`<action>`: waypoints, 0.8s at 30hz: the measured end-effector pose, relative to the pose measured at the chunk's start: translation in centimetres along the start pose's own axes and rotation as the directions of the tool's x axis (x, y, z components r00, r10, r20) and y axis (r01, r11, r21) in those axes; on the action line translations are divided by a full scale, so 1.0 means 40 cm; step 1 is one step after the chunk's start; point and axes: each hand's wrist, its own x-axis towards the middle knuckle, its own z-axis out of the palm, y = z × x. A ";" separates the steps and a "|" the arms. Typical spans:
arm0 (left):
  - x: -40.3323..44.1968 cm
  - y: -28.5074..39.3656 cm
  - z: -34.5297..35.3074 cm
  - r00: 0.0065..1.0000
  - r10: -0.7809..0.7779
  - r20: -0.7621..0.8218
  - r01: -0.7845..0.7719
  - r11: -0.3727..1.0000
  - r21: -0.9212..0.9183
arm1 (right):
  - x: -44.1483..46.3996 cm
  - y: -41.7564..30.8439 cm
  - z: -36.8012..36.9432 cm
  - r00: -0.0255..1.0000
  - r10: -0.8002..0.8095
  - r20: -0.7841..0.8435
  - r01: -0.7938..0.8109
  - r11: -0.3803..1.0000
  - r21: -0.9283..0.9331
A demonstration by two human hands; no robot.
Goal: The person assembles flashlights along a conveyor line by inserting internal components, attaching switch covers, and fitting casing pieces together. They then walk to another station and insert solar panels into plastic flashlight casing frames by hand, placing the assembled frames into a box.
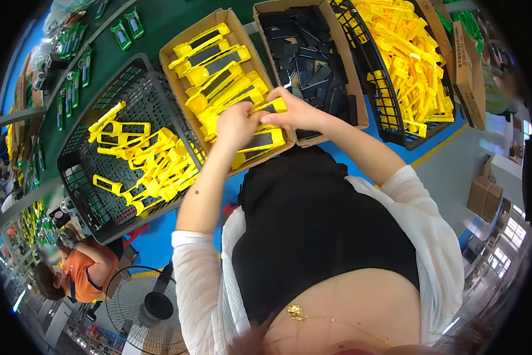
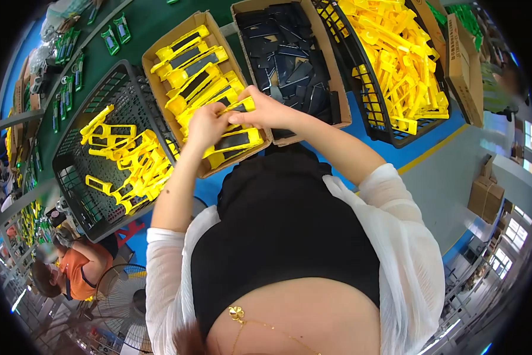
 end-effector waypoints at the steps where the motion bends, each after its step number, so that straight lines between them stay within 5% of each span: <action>1: 0.029 -0.017 -0.012 0.999 0.040 -0.006 -0.040 0.999 0.011 | 0.015 -0.004 -0.012 1.000 -0.012 0.002 0.012 0.999 -0.042; 2: 0.074 -0.046 -0.027 0.996 0.009 0.084 -0.020 0.990 0.139 | 0.038 -0.007 -0.037 1.000 -0.029 0.007 0.030 0.995 -0.090; 3: 0.091 -0.062 -0.043 0.989 0.115 -0.096 -0.073 0.930 0.359 | 0.064 0.000 -0.061 0.889 -0.378 -0.258 0.209 0.836 -0.507; 4: 0.100 -0.076 -0.051 0.939 0.246 -0.241 -0.069 0.820 0.568 | 0.084 0.002 -0.109 0.841 -0.358 -0.407 0.075 0.821 -0.566; 5: 0.121 -0.109 -0.028 0.932 0.230 -0.280 -0.025 0.812 0.583 | 0.124 0.019 -0.154 0.736 -0.451 -0.505 -0.029 0.724 -0.689; 7: 0.170 -0.193 0.026 0.912 0.185 -0.367 0.084 0.790 0.607 | 0.201 0.059 -0.236 0.756 -0.472 -0.454 -0.130 0.570 -0.811; 8: 0.161 -0.160 0.008 0.973 0.033 -0.227 0.099 0.833 0.544 | 0.251 0.097 -0.266 0.758 -0.528 -0.383 -0.144 0.436 -0.888; 11: 0.139 -0.165 0.030 0.969 0.109 -0.222 0.031 0.837 0.547 | 0.350 0.164 -0.341 0.728 -0.658 -0.193 0.043 0.325 -0.945; 12: 0.118 -0.154 0.025 0.976 0.114 -0.183 0.003 0.841 0.542 | 0.331 0.122 -0.333 0.838 -0.494 -0.232 -0.087 0.299 -0.950; 13: 0.100 -0.161 0.025 0.973 0.152 -0.173 -0.045 0.861 0.506 | 0.303 0.109 -0.326 0.782 -0.586 -0.213 -0.015 0.323 -0.946; 15: 0.084 -0.186 0.026 0.968 0.198 -0.154 -0.118 0.902 0.415 | 0.257 0.080 -0.316 0.822 -0.513 -0.246 -0.013 0.415 -0.910; 18: 0.066 -0.192 -0.060 0.791 0.300 -0.533 -0.271 0.953 0.134 | 0.206 0.101 -0.325 0.693 -0.659 -0.291 0.128 0.510 -0.850; 20: 0.075 -0.261 -0.112 0.541 0.236 -0.808 -0.320 0.945 0.061 | 0.173 0.133 -0.322 0.646 -0.605 -0.466 0.036 0.634 -0.772; 21: 0.076 -0.277 -0.151 0.602 0.124 -0.789 -0.282 0.957 -0.064 | 0.119 0.089 -0.296 0.730 -0.333 -0.597 0.008 0.878 -0.479; 22: 0.074 -0.304 -0.166 0.440 0.305 -0.845 -0.296 0.937 0.184 | 0.069 0.048 -0.264 0.796 -0.047 -0.604 -0.032 0.992 -0.120; 24: 0.045 -0.380 -0.225 0.495 0.312 -0.811 -0.160 0.950 0.268 | 0.043 0.087 -0.255 0.798 -0.141 -0.586 0.038 0.982 -0.184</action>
